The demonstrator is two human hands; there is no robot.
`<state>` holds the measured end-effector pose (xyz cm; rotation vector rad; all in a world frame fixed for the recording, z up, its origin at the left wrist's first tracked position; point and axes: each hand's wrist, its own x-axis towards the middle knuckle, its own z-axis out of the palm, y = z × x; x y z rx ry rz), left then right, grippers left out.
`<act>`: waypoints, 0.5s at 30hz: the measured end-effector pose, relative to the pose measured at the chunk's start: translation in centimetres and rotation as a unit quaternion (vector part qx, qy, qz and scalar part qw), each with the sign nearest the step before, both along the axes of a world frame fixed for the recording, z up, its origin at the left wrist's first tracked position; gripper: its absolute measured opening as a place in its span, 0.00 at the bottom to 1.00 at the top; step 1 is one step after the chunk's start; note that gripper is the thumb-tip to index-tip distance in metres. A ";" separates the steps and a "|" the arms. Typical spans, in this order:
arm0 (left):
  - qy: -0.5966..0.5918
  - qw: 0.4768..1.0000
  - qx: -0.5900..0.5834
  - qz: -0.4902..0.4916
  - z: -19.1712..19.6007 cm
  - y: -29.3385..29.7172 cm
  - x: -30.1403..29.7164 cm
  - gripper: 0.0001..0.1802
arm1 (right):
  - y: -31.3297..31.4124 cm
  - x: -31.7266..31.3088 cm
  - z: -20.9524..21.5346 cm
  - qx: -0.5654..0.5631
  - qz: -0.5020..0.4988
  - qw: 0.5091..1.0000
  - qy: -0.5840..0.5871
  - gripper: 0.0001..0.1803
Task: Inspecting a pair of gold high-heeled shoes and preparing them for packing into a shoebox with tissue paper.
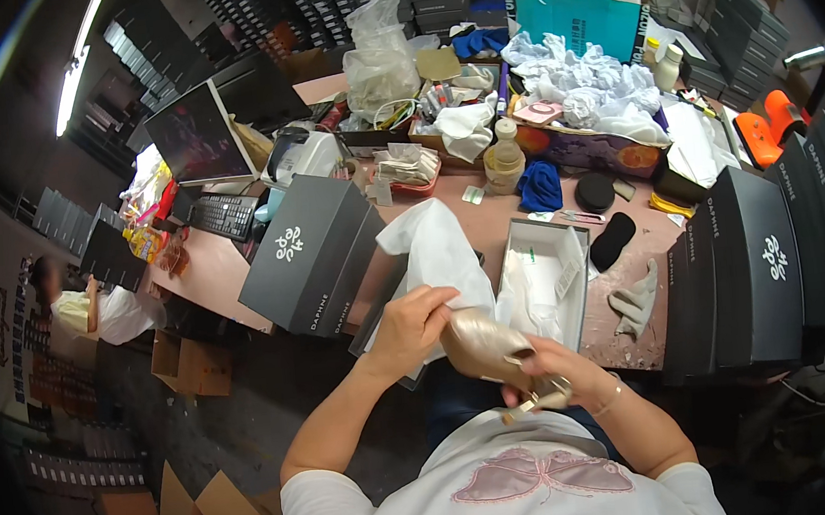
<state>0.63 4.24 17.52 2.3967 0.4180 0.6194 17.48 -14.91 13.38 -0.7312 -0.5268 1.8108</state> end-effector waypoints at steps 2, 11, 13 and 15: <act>0.023 0.999 0.015 -0.025 0.6 -0.8 0.2 0.09 | 2.1 -0.7 -1.7 -0.029 -0.144 0.989 -0.017 0.25; -0.008 0.999 0.023 -0.025 -0.8 0.4 4.3 0.07 | -0.3 1.0 -5.3 -0.036 -0.093 0.916 0.389 0.27; -0.021 0.998 0.020 -0.060 -1.0 -0.5 5.2 0.07 | -0.5 1.8 -6.2 0.019 0.009 0.886 0.463 0.27; -0.019 0.996 -0.005 -0.085 0.0 -2.0 5.0 0.08 | -0.5 1.7 -5.4 -0.012 -0.076 0.922 0.380 0.25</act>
